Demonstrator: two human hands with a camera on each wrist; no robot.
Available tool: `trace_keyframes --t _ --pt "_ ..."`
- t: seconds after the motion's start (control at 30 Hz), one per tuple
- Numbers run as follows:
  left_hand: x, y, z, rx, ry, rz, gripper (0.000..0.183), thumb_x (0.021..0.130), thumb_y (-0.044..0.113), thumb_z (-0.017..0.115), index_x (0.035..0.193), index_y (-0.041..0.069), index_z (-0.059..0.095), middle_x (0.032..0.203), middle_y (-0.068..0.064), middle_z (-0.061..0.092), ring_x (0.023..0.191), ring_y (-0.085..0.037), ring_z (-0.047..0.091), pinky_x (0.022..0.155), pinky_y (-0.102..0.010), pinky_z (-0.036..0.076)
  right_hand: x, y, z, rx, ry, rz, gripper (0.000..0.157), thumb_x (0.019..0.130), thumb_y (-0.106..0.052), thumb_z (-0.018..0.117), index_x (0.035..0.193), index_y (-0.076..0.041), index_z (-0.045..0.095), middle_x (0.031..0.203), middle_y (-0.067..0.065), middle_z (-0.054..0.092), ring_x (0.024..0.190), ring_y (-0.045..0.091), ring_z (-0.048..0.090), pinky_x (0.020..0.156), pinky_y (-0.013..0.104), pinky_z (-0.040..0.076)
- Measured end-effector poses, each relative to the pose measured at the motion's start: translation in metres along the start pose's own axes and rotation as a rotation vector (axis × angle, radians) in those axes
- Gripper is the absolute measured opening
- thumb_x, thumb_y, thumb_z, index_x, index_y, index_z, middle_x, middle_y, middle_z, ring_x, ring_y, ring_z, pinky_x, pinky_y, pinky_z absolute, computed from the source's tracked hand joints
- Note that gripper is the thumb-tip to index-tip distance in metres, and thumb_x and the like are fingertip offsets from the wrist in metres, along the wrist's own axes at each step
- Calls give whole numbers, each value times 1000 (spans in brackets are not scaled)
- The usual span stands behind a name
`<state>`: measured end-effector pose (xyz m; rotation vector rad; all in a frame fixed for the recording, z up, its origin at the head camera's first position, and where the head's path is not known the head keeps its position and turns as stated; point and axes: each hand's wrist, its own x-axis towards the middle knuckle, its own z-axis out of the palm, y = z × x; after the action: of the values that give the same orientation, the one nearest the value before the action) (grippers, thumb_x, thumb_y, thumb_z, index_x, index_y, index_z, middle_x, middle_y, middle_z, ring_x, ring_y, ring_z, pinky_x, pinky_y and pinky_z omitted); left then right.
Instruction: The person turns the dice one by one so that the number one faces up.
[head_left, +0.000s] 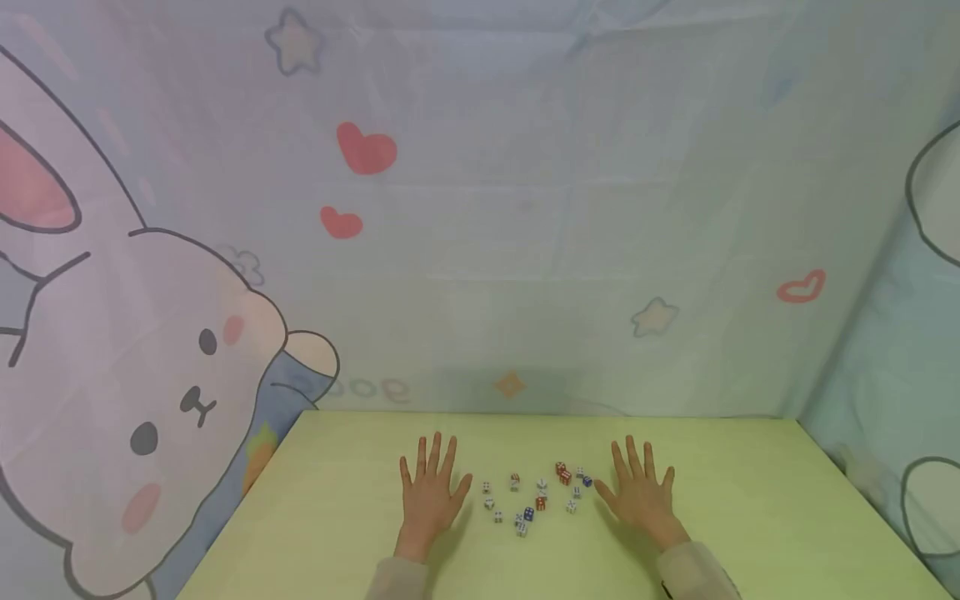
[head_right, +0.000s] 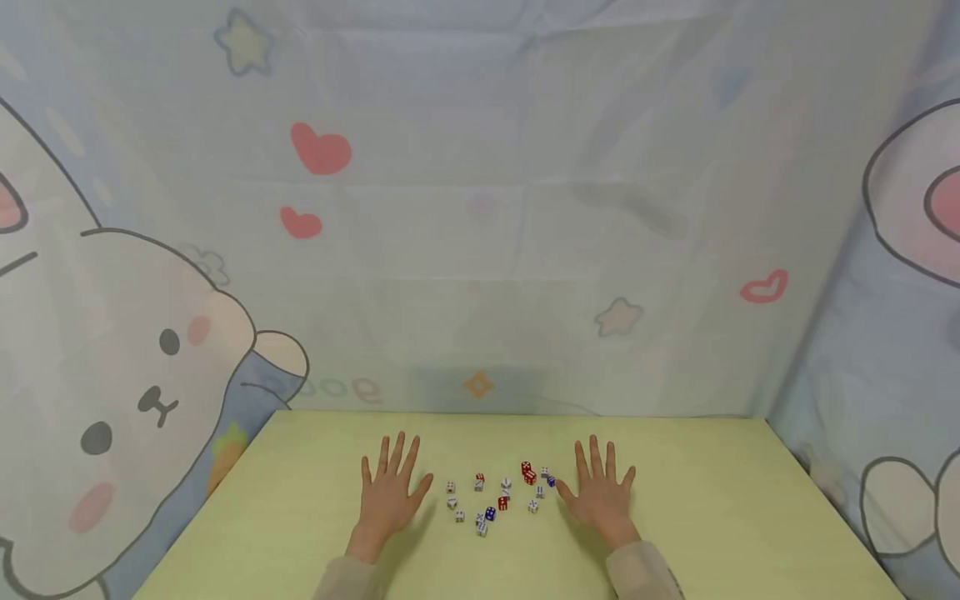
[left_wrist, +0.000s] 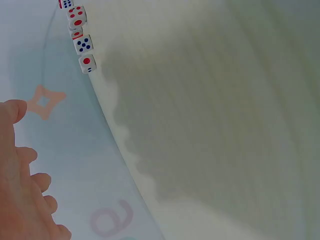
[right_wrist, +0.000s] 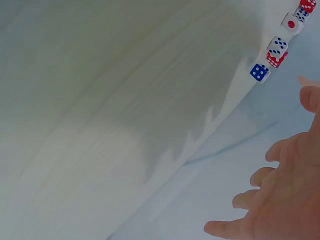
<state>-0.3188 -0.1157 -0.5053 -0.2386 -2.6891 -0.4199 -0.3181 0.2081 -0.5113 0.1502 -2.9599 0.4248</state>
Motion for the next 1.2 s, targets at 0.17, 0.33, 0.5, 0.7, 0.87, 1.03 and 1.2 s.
trace_keyframes --t 0.17,0.33,0.5,0.7,0.87,1.03,1.2 --pt "-1 -2 0 -2 -30 -11 61 88 46 45 139 17 30 148 -8 21 138 -31 10 105 -60 7 -2 -1 -3 8 -1 -17 70 90 -47 40 141 -4 18 148 20 5 134 44 -2 94 72 4" --pt "-3 -4 -1 -15 -17 0 61 87 45 48 138 15 34 147 -10 24 137 -34 14 104 -61 10 -5 -2 -4 12 -39 -26 70 90 -45 40 141 -4 17 148 20 4 134 45 -1 94 71 12" --pt "-2 -2 -2 -22 -20 2 60 87 45 47 138 15 33 147 -11 25 137 -34 14 103 -61 12 -5 -4 -8 18 -47 -36 69 90 -42 43 141 -3 18 148 21 3 133 45 0 93 70 19" --pt "2 2 -5 -57 -45 -3 59 88 43 47 137 14 34 146 -12 25 136 -35 15 103 -61 13 -5 -7 -12 -2 -39 -52 68 90 -40 44 140 -2 20 148 22 4 132 47 4 90 69 26" --pt "5 4 -5 -73 -94 -17 59 89 43 45 138 14 32 147 -12 23 136 -34 15 103 -59 17 -6 -8 -13 -13 -36 -67 67 90 -38 45 139 0 21 147 24 6 131 48 9 86 68 31" --pt "9 7 -12 -108 -118 -4 58 89 42 45 137 11 33 145 -16 26 134 -37 20 101 -60 23 -6 -8 -13 2 -29 -78 66 90 -35 47 139 1 22 146 25 9 130 49 15 81 66 37" --pt "15 10 -18 -199 -147 8 57 90 36 47 137 8 33 143 -20 28 132 -39 23 98 -60 27 -4 -9 -15 39 2 -102 64 88 -30 50 136 5 26 144 29 14 123 52 26 59 46 48"
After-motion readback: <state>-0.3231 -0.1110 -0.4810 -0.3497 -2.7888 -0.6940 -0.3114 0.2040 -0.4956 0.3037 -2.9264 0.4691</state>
